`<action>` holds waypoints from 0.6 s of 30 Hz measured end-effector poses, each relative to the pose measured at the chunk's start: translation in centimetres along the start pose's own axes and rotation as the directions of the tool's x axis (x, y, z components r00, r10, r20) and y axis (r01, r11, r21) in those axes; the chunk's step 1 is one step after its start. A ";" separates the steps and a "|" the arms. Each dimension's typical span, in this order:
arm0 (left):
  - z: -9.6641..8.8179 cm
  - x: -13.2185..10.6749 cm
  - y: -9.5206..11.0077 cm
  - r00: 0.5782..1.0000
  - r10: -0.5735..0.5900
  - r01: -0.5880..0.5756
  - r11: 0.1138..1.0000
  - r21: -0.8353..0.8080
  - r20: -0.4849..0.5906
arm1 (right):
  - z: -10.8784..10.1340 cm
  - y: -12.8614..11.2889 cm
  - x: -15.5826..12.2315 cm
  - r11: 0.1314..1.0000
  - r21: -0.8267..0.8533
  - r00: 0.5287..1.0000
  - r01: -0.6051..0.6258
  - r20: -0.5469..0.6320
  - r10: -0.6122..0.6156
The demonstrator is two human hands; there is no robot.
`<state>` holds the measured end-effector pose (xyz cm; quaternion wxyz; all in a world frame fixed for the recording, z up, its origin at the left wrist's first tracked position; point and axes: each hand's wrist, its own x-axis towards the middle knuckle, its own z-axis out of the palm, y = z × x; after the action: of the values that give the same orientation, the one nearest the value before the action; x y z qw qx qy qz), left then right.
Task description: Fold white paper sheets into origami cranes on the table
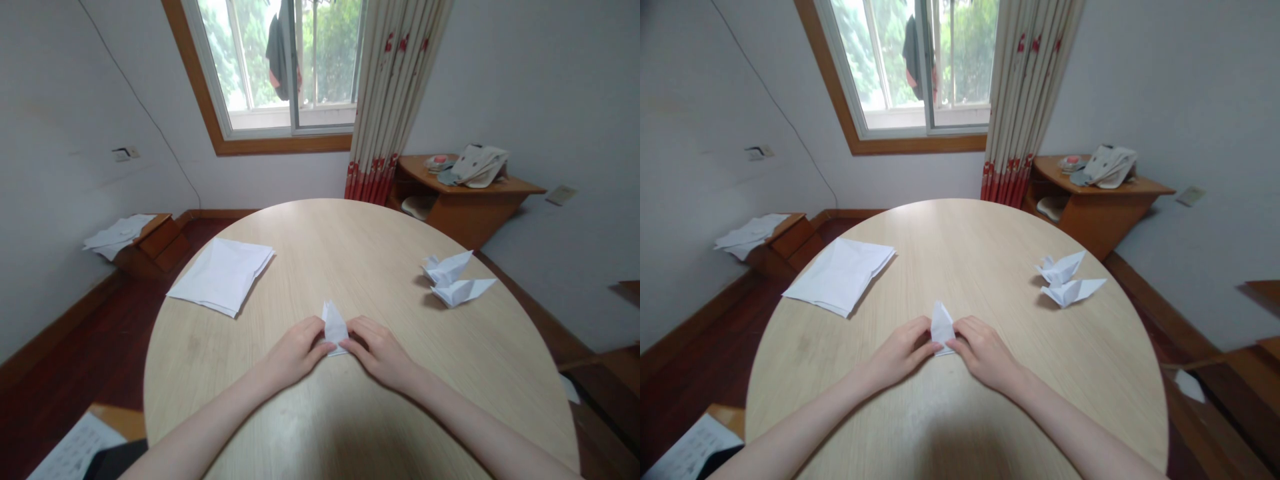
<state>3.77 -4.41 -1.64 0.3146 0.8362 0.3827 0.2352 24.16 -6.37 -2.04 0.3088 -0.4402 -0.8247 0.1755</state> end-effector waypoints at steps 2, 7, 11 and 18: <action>0.2 0.0 -0.1 0.999 -0.045 0.044 0.995 -0.090 -0.010 | 0.1 0.1 0.0 1.000 0.010 1.000 -0.026 0.005 0.026; 0.5 0.1 -0.4 0.997 -0.072 0.066 0.978 -0.198 -0.021 | 0.1 0.1 0.1 0.994 0.068 0.996 -0.087 0.034 0.085; 0.8 0.1 -0.4 0.996 -0.082 0.078 0.985 -0.152 -0.023 | 0.0 0.2 0.4 0.984 0.134 0.993 -0.114 0.035 0.110; 0.8 0.3 -0.5 0.984 0.001 0.034 0.982 0.188 -0.178 | 0.5 0.6 0.6 0.970 0.209 0.993 -0.121 0.041 0.114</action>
<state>4.28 -4.18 -2.49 0.1997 0.8350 0.4369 0.2685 23.91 -5.58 -2.56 0.3308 -0.4504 -0.7782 0.2865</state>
